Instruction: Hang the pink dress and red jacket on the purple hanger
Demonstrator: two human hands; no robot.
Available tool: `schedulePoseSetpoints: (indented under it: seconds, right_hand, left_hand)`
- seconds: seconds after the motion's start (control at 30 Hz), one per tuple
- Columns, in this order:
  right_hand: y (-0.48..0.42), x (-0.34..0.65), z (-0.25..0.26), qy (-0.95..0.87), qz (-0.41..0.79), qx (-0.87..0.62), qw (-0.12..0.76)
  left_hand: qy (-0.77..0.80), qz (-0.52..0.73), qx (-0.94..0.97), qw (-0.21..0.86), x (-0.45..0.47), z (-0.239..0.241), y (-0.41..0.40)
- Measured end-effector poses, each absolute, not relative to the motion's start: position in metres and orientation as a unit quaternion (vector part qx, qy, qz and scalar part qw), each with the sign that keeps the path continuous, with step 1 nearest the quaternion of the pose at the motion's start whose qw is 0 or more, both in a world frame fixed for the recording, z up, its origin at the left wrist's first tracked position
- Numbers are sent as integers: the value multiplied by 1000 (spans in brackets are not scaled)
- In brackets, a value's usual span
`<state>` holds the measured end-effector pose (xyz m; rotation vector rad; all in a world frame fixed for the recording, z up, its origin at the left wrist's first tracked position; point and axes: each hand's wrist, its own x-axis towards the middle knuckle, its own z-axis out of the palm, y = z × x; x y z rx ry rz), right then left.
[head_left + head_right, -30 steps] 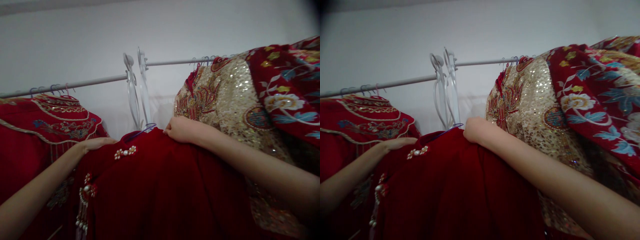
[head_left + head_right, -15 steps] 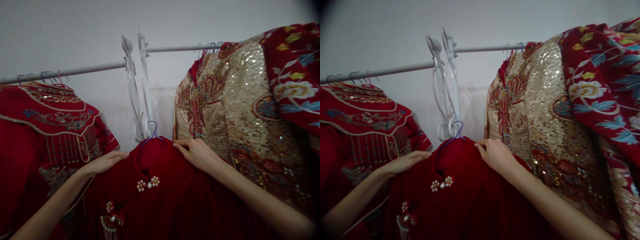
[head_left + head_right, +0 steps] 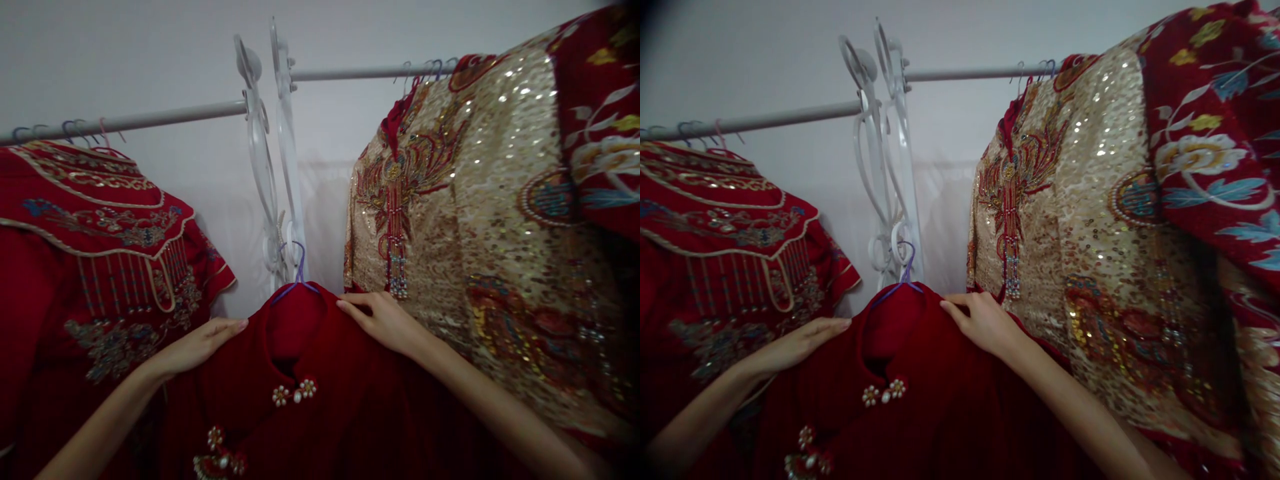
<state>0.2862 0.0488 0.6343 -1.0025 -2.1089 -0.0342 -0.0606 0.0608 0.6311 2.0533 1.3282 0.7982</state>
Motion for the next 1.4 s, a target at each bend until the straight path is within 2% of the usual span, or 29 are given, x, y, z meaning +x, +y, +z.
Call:
schedulePoseSetpoints:
  seconds: [0.13, 0.23, 0.43, 0.5, 0.63, 0.77, 0.87, 1.03, 1.23, 1.4]
  right_hand:
    - [57, 294, 612, -842, 41, -377, 383]
    - [56, 294, 605, -823, 17, -390, 412]
    - [59, 286, 630, -789, -24, -396, 469]
    - [64, 285, 626, -797, 2, -395, 457]
    - [69, 287, 592, -820, 61, -395, 410]
    - [65, 289, 570, -803, -5, -423, 419]
    - [65, 290, 570, -812, -31, -436, 388]
    - [59, 286, 563, -785, -99, -488, 368]
    - [54, 276, 542, -707, -208, -547, 398]
    - [60, 269, 532, -673, -236, -552, 431]
  left_hand:
    - [510, 295, 778, 217, -56, 611, 57]
    - [489, 307, 795, 187, -51, 606, 53]
    - [449, 365, 804, 135, -50, 632, 60]
    - [440, 360, 814, 119, -51, 626, 65]
    - [459, 330, 823, 64, -51, 586, 64]
    - [512, 335, 790, -42, -53, 560, 54]
    - [519, 313, 791, -83, -56, 558, 55]
    - [508, 363, 773, -116, -55, 546, 71]
    - [504, 440, 731, -134, -43, 526, 68]
    - [518, 472, 691, -177, -28, 519, 46]
